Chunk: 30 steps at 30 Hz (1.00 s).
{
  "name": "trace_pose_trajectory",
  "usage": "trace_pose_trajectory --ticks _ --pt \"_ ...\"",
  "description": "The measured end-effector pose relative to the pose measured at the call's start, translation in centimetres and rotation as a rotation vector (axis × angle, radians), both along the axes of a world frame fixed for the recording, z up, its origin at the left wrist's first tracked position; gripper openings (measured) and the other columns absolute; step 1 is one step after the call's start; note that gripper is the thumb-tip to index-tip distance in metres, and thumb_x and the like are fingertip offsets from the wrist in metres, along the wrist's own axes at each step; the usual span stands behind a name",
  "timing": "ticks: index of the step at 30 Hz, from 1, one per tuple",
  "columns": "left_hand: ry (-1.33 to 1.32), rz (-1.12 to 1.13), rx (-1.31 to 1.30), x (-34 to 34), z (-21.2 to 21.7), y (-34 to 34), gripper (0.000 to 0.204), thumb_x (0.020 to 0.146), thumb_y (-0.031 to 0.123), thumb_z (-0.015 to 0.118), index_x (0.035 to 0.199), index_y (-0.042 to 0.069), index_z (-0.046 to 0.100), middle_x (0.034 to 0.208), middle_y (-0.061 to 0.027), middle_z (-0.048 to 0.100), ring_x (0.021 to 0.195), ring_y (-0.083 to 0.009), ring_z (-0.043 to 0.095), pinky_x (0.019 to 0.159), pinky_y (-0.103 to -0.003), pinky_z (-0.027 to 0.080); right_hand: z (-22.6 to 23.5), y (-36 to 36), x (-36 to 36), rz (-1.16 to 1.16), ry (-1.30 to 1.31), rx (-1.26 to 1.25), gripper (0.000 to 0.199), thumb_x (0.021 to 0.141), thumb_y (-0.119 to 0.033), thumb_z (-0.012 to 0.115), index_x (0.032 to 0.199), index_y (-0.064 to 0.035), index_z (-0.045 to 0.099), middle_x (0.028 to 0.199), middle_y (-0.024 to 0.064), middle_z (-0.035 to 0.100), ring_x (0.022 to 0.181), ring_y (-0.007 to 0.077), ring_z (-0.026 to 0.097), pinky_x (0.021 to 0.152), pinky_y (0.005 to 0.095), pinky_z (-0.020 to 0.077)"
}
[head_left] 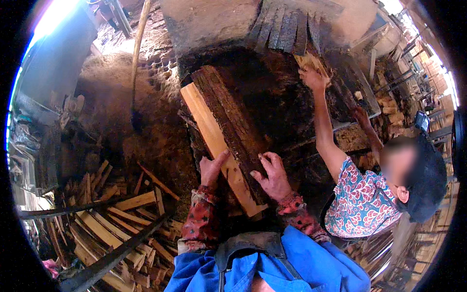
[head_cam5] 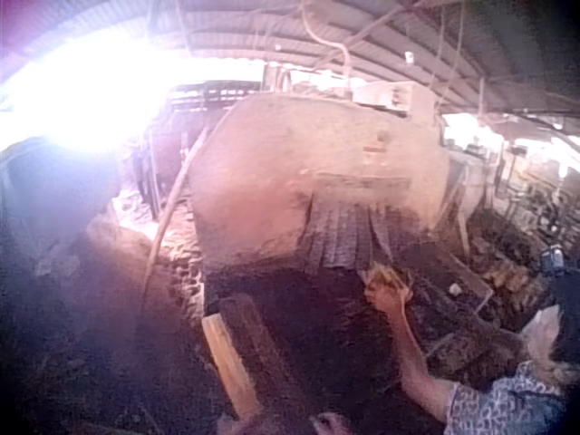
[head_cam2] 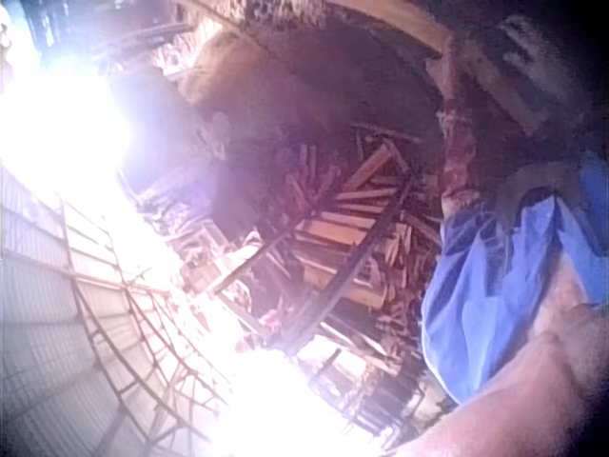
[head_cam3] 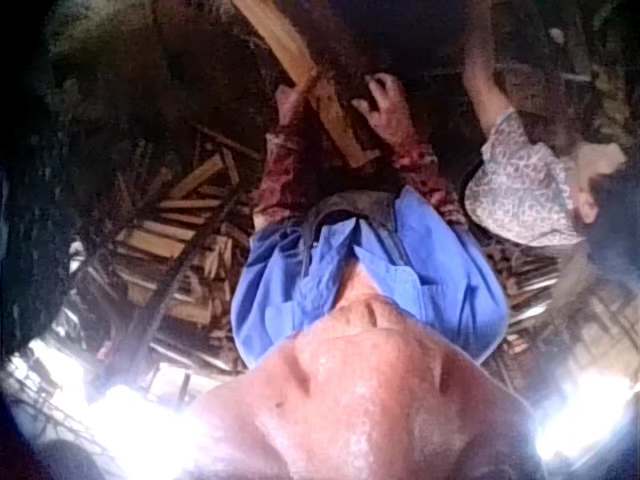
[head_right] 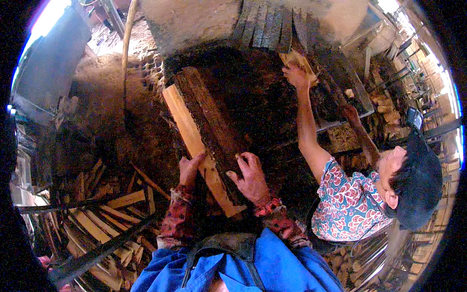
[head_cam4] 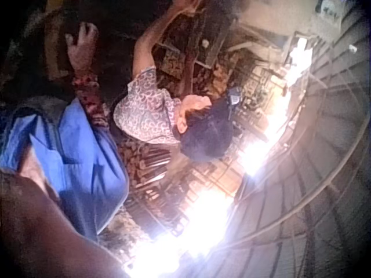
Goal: The person picks up split logs from a pile and stacks them into a wheelbarrow. The person repeatedly lifts the wood and places it into the container, organizing the pieces as they fill the wheelbarrow.
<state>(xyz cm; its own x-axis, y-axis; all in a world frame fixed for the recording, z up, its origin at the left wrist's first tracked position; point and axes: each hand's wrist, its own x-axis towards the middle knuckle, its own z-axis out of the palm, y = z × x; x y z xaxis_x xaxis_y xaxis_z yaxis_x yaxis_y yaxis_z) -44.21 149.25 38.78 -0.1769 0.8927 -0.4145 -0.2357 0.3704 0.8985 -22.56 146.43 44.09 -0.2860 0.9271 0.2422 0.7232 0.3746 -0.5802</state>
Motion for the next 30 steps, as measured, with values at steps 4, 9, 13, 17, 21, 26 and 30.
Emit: trace_pose_trajectory --ticks 4,9,13,17,21,26,30 --pt "0.023 -0.001 -0.001 0.2 -1.1 0.4 0.039 0.082 0.027 0.075 0.1 -0.007 0.069 0.097 -0.0093 0.071 0.085 -0.0166 0.067 0.08 -0.03 0.051 -0.2 0.4 0.3 0.001 0.023 -0.015 0.054 0.079 -0.026 0.074 0.119 0.0059 0.056 0.117 0.021 0.05 0.11 0.0385 0.048 0.097 0.0441 0.0418" --pt "0.03 -0.015 -0.02 0.5 0.0 0.9 0.041 0.081 0.029 0.077 0.101 -0.005 0.069 0.097 -0.0088 0.071 0.086 -0.017 0.067 0.081 -0.029 0.05 -0.4 0.8 0.6 -0.002 0.017 -0.009 0.054 0.079 -0.026 0.073 0.119 0.0056 0.055 0.117 0.0208 0.05 0.111 0.0387 0.048 0.097 0.044 0.0421" --pt "0.012 -0.003 -0.033 0.6 -0.6 1.1 0.042 0.08 0.031 0.078 0.102 -0.004 0.069 0.098 -0.0088 0.07 0.087 -0.017 0.067 0.083 -0.031 0.05 0.0 1.1 0.7 -0.002 0.016 -0.015 0.055 0.08 -0.027 0.073 0.119 0.0054 0.054 0.118 0.0206 0.049 0.111 0.0384 0.048 0.097 0.0437 0.042" --pt "-0.012 -0.005 -0.048 0.8 0.0 1.3 0.045 0.08 0.032 0.078 0.104 -0.005 0.068 0.1 -0.0087 0.07 0.089 -0.0173 0.066 0.089 -0.033 0.047 0.2 1.4 0.7 -0.005 0.025 -0.032 0.055 0.079 -0.026 0.073 0.12 0.0052 0.054 0.119 0.0204 0.048 0.112 0.0379 0.047 0.097 0.0435 0.0418" --pt "0.019 -0.014 -0.049 0.7 0.3 1.7 0.045 0.081 0.032 0.077 0.105 -0.005 0.068 0.102 -0.0095 0.07 0.092 -0.0171 0.066 0.091 -0.033 0.046 0.3 1.8 0.8 -0.011 0.036 -0.085 0.055 0.079 -0.026 0.074 0.12 0.0054 0.054 0.12 0.0202 0.047 0.113 0.0378 0.046 0.098 0.0432 0.0414" --pt "-0.005 -0.01 -0.094 0.9 -0.2 2.7 0.045 0.081 0.032 0.077 0.105 -0.005 0.067 0.103 -0.0099 0.069 0.092 -0.0175 0.066 0.092 -0.032 0.045 -0.6 2.9 1.0 -0.004 0.035 -0.061 0.057 0.078 -0.028 0.075 0.119 0.0054 0.054 0.119 0.0202 0.048 0.112 0.0378 0.047 0.098 0.0428 0.0414" --pt "-0.013 -0.013 -0.078 0.6 -1.5 3.0 0.046 0.081 0.031 0.077 0.106 -0.006 0.067 0.104 -0.0096 0.069 0.092 -0.0175 0.066 0.092 -0.032 0.045 -1.3 3.4 1.0 -0.005 0.035 -0.028 0.058 0.077 -0.029 0.075 0.119 0.0053 0.055 0.118 0.0198 0.049 0.111 0.0377 0.047 0.097 0.043 0.042"
